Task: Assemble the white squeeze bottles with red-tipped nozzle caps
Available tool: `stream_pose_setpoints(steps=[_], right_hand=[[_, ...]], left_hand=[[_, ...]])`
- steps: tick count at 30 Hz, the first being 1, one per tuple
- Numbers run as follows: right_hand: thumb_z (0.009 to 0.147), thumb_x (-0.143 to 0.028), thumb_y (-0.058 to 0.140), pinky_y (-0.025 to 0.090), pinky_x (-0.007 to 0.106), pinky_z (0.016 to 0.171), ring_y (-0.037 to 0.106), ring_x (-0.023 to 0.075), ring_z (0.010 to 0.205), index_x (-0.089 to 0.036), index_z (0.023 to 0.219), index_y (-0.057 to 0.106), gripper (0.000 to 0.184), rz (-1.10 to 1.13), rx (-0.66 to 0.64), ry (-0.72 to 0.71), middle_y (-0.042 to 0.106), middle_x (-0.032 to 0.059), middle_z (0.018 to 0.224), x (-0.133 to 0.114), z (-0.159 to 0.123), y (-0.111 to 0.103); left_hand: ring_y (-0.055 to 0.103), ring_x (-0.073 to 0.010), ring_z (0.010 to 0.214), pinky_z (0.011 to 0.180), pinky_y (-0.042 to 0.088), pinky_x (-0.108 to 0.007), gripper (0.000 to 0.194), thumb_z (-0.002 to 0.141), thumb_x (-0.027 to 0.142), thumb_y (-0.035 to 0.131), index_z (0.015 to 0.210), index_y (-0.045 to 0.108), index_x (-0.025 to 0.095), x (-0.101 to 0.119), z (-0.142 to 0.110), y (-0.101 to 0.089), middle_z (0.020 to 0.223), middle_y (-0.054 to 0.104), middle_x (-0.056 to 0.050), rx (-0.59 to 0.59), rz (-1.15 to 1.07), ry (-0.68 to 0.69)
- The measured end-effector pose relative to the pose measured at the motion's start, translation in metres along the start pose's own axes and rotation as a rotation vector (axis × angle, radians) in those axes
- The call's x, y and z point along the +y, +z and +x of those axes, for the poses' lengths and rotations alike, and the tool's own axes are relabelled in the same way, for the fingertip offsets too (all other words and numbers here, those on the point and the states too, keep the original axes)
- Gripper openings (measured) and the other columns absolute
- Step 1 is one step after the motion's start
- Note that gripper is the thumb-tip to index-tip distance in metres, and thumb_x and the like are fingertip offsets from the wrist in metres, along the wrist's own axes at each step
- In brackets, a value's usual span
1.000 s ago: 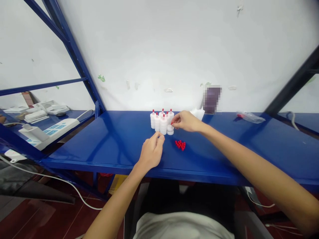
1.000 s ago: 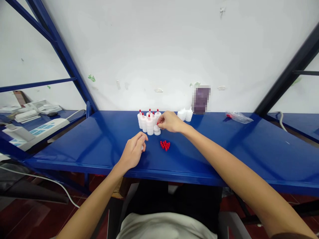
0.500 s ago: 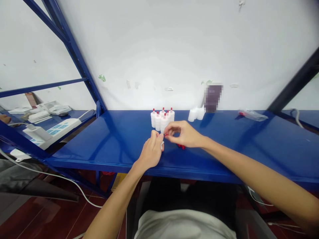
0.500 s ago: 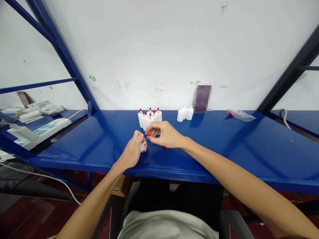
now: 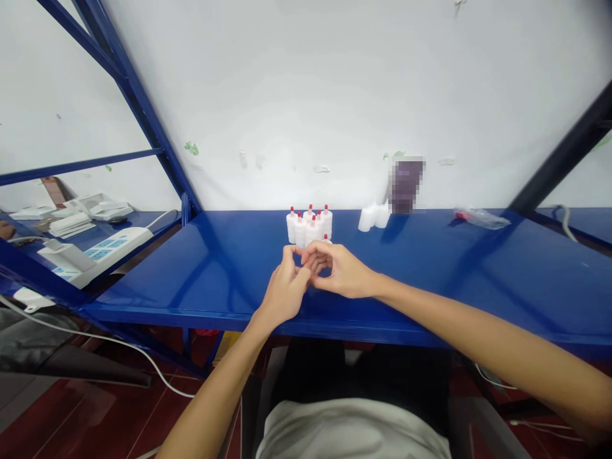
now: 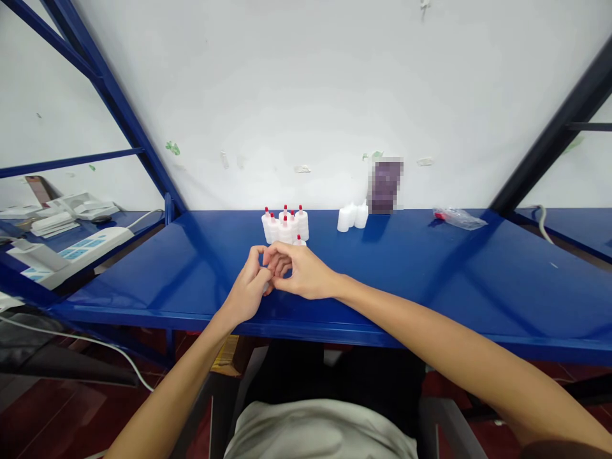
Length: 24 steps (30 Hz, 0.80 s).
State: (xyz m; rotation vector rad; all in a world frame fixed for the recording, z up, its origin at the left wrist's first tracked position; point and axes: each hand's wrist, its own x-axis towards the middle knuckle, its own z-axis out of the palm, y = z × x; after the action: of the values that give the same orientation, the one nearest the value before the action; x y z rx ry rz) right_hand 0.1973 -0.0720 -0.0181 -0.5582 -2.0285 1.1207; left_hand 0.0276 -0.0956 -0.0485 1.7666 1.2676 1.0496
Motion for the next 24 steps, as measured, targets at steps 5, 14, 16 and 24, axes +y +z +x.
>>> stream_pose_setpoints(steps=[5,14,16,24], right_hand=[[0.072,-0.011,0.067,0.056,0.029,0.072,0.066,0.0125,0.071,-0.02,0.097,0.054,0.029,0.061,0.019,0.031,0.065,-0.0029,0.078,0.003,0.001,0.006],[0.072,-0.025,0.075,0.057,0.032,0.068,0.066,0.0153,0.068,-0.017,0.078,0.062,0.016,-0.227,0.311,-0.02,0.071,0.0039,0.077,-0.002,0.011,-0.057],[0.073,-0.025,0.073,0.057,0.034,0.069,0.067,0.017,0.068,-0.016,0.077,0.066,0.012,-0.386,0.403,-0.005,0.071,0.0049,0.075,0.0,0.015,-0.074],[0.08,-0.021,0.063,0.057,0.035,0.072,0.07,0.0199,0.073,-0.013,0.089,0.076,0.017,-0.647,0.278,0.039,0.076,0.0085,0.082,0.019,0.023,-0.075]], left_hand=[[0.044,-0.0128,0.05,0.054,0.034,-0.024,0.025,0.088,0.024,0.04,0.113,0.035,0.024,-0.003,-0.003,0.003,0.054,0.046,0.011,0.068,-0.037,0.01],[0.048,-0.0135,0.061,0.063,0.039,-0.027,0.018,0.096,0.04,0.035,0.102,0.036,0.023,0.001,-0.002,0.007,0.067,0.057,0.005,-0.034,-0.151,0.015],[0.047,-0.0134,0.062,0.065,0.039,-0.027,0.013,0.095,0.036,0.034,0.095,0.032,0.024,0.0,-0.002,0.006,0.068,0.058,0.005,-0.074,-0.19,0.023],[0.043,-0.0133,0.06,0.06,0.035,-0.026,0.01,0.093,0.028,0.033,0.085,0.033,0.023,-0.002,0.0,0.006,0.064,0.048,0.005,-0.105,-0.118,0.052]])
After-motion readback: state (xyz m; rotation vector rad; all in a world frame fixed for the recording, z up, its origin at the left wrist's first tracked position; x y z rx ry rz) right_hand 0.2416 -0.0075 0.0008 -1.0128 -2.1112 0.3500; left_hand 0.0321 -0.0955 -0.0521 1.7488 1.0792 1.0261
